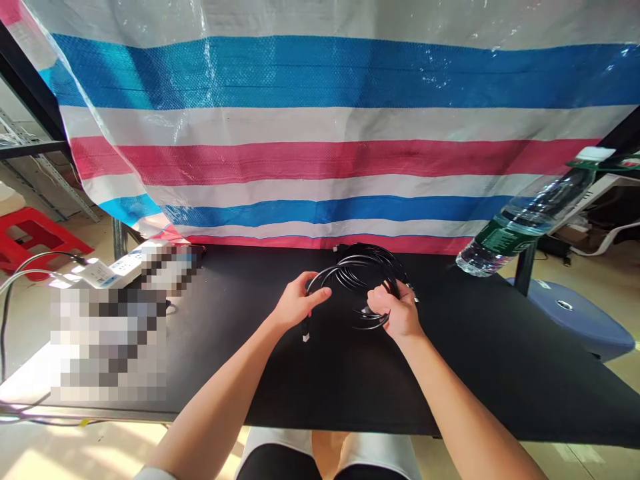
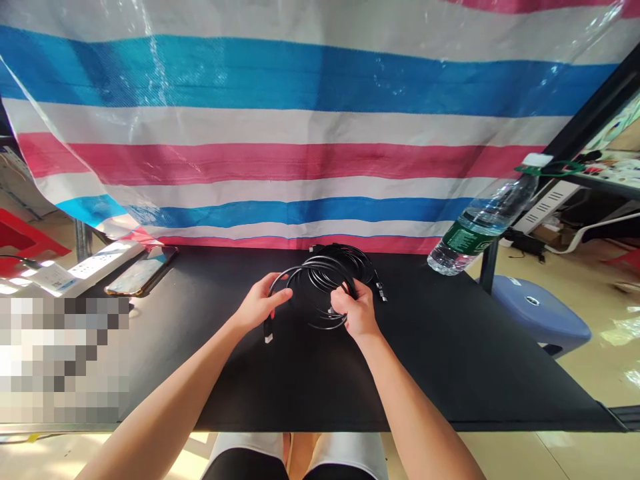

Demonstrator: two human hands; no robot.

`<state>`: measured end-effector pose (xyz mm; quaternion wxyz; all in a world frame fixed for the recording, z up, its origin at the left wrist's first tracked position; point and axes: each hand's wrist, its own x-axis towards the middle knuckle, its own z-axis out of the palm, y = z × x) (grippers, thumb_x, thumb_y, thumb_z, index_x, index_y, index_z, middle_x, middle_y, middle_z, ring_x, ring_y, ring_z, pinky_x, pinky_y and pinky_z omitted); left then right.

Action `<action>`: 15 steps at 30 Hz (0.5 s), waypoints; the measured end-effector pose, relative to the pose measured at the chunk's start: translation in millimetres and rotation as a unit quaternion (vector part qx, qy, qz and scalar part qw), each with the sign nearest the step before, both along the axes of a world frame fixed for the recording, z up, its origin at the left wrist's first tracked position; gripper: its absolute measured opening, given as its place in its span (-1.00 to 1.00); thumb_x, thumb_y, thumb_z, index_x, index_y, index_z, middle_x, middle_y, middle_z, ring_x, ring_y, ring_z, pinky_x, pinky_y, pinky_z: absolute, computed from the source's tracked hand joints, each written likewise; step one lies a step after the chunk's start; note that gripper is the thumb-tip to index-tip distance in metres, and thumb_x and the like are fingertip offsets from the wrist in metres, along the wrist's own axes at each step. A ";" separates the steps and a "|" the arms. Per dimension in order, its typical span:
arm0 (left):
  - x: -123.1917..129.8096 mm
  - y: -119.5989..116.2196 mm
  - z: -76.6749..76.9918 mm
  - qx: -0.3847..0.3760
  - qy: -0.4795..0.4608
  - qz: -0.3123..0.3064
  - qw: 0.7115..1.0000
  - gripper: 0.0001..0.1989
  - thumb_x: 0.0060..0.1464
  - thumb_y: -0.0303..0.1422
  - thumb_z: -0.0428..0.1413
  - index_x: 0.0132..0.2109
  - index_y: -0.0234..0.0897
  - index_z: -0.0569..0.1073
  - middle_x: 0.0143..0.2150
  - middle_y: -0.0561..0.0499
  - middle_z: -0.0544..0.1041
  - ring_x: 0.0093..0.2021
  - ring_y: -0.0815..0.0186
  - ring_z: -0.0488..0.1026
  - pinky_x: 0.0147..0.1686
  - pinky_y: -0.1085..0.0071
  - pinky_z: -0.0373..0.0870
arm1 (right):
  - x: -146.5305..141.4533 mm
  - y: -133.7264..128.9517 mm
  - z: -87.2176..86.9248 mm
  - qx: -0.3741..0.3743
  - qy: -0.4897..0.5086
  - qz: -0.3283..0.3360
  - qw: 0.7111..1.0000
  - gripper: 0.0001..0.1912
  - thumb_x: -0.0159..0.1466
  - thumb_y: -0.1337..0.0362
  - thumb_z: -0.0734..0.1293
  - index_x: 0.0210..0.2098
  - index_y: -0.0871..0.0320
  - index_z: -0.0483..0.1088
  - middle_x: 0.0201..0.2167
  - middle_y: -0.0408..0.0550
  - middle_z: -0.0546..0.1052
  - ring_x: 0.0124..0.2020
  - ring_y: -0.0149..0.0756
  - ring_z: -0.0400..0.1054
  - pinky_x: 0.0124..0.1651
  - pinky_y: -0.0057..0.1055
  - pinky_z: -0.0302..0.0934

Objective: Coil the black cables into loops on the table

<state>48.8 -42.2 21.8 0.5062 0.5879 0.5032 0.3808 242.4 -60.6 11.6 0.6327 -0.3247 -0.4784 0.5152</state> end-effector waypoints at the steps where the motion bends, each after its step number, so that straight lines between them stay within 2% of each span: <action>1: 1.7 -1.0 -0.7 -0.011 -0.009 -0.031 0.999 -0.48 -0.21 -0.08 0.23 -0.10 -0.24 0.42 -0.61 0.22 0.31 -0.69 0.46 0.19 -0.66 0.48 0.16 | -1.2 -0.9 0.8 -0.004 0.007 0.017 1.000 -0.56 -0.06 0.20 0.42 -0.73 0.09 0.03 -0.81 -0.37 -0.04 -0.75 -0.57 -0.19 -0.67 -0.51 -0.27; 2: 3.6 -1.7 -1.5 -0.023 -0.014 -0.058 0.998 -0.48 -0.22 -0.08 0.23 -0.10 -0.25 0.43 -0.60 0.22 0.30 -0.68 0.46 0.19 -0.65 0.47 0.17 | -2.5 -1.3 0.9 -0.008 0.010 0.033 0.999 -0.55 -0.05 0.18 0.42 -0.73 0.09 0.02 -0.82 -0.37 -0.04 -0.75 -0.57 -0.19 -0.67 -0.51 -0.26; 4: 7.2 -2.0 -3.7 -0.038 -0.007 -0.085 0.996 -0.60 -0.18 -0.06 0.18 -0.27 -0.27 0.47 -0.63 0.20 0.24 -0.68 0.47 0.16 -0.64 0.46 0.17 | -5.0 -0.5 -0.9 -0.014 0.003 0.043 0.999 -0.51 -0.05 0.13 0.42 -0.75 0.08 -0.01 -0.83 -0.36 -0.04 -0.76 -0.55 -0.15 -0.67 -0.50 -0.21; 6: 9.0 -0.3 -5.7 -0.028 0.007 -0.057 0.998 -0.67 -0.12 -0.06 0.10 -0.51 -0.27 0.40 -0.68 0.18 0.18 -0.68 0.47 0.13 -0.63 0.47 0.12 | -6.8 1.9 -4.1 -0.024 -0.050 0.008 0.998 -0.52 -0.02 0.06 0.40 -0.75 0.07 0.02 -0.83 -0.32 0.04 -0.76 -0.51 -0.08 -0.67 -0.48 -0.15; 8: 7.9 2.6 -6.5 0.001 0.008 0.013 1.000 -0.66 -0.09 -0.12 0.04 -0.65 -0.24 0.27 -0.71 0.16 0.13 -0.66 0.47 0.11 -0.61 0.48 0.08 | -6.9 4.7 -6.9 -0.023 -0.158 -0.055 0.986 -0.56 0.02 -0.01 0.37 -0.73 0.06 0.10 -0.81 -0.25 0.17 -0.73 -0.45 0.03 -0.65 -0.44 -0.05; 11: 1.9 7.1 -4.1 0.011 0.022 0.089 0.996 -0.69 -0.13 -0.25 -0.01 -0.73 -0.22 0.20 -0.76 0.15 0.08 -0.67 0.44 0.07 -0.62 0.47 0.03 | -4.2 8.1 -10.3 0.015 -0.349 -0.121 0.929 -0.61 0.11 -0.01 0.30 -0.68 0.06 0.21 -0.74 -0.17 0.30 -0.66 -0.36 0.19 -0.55 -0.39 0.08; 13: -2.7 8.7 -1.3 -0.038 0.072 0.077 0.994 -0.70 -0.15 -0.31 -0.01 -0.76 -0.21 0.21 -0.78 0.14 0.07 -0.70 0.43 0.07 -0.64 0.45 0.03 | -1.6 10.0 -13.6 0.016 -0.464 -0.132 0.876 -0.64 0.15 0.06 0.28 -0.69 0.05 0.19 -0.73 -0.15 0.31 -0.62 -0.31 0.24 -0.50 -0.37 0.10; 15: -5.7 8.9 0.6 -0.085 0.151 0.046 0.984 -0.71 -0.16 -0.34 0.01 -0.76 -0.21 0.25 -0.78 0.11 0.12 -0.71 0.38 0.14 -0.64 0.43 0.08 | -0.3 11.5 -18.5 -0.021 -0.575 -0.135 0.807 -0.66 0.14 0.13 0.31 -0.68 0.05 0.19 -0.72 -0.14 0.33 -0.61 -0.28 0.28 -0.50 -0.38 0.08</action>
